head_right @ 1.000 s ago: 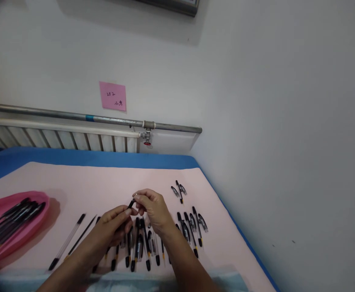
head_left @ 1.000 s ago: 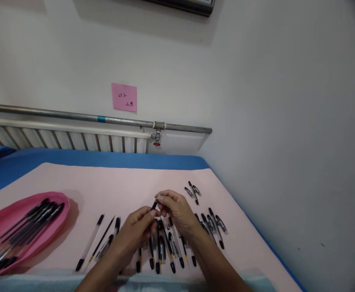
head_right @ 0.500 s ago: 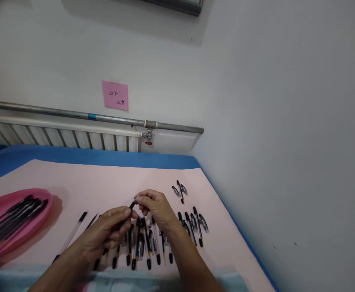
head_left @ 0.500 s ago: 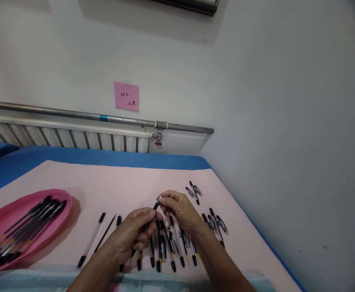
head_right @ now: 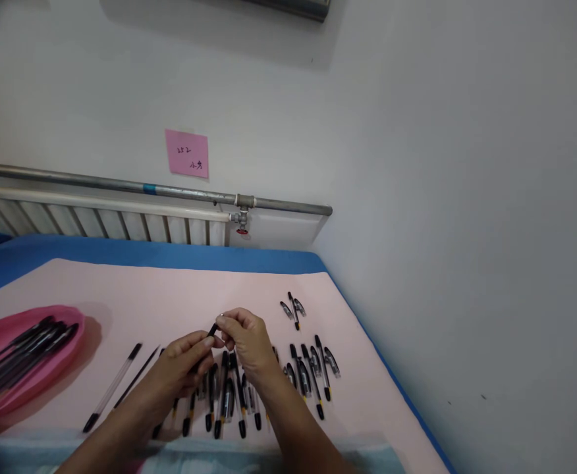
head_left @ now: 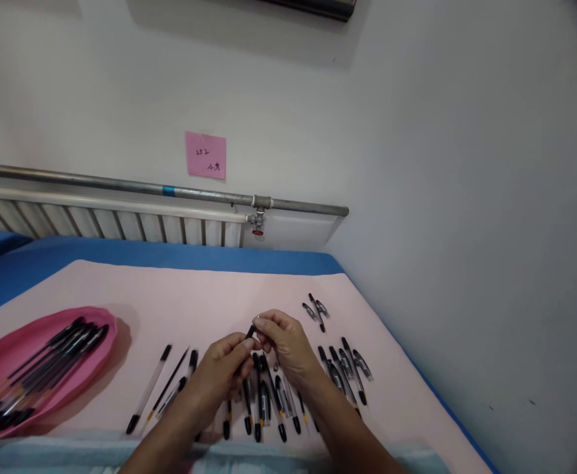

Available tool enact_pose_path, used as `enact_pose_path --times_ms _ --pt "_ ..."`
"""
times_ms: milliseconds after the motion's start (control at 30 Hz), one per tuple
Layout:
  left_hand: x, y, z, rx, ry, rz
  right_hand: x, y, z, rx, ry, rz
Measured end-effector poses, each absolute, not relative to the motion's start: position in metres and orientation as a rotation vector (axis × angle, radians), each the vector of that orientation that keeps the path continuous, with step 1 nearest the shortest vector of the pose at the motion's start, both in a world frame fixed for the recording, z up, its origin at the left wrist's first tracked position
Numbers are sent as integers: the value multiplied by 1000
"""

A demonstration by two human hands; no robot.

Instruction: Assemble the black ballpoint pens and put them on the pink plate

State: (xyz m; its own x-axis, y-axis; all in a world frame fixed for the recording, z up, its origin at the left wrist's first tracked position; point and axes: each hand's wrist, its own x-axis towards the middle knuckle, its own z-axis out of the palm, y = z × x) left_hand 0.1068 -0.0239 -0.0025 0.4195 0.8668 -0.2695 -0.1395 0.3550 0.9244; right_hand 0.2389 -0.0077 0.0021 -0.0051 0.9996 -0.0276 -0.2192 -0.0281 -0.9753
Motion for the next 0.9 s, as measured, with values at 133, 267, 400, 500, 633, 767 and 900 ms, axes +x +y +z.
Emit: enact_pose_path --times_ms 133,267,400,500,633,767,900 --pt "107 -23 -3 1097 907 827 239 -8 3 -1044 -1009 1339" --pt "104 -23 1 1062 858 774 243 -7 6 -967 -1057 1382" --pt "105 -24 3 1018 819 753 244 -8 8 -938 -1064 1418" --pt "106 -25 2 1013 831 752 240 -11 10 -954 -1018 1373" --pt "107 -27 2 1023 820 757 238 -14 12 -918 -1027 1389" --pt "105 -26 3 1009 804 775 240 -13 11 -835 -1081 1420" --pt "105 -25 2 1008 803 768 241 -12 9 -867 -1073 1383"
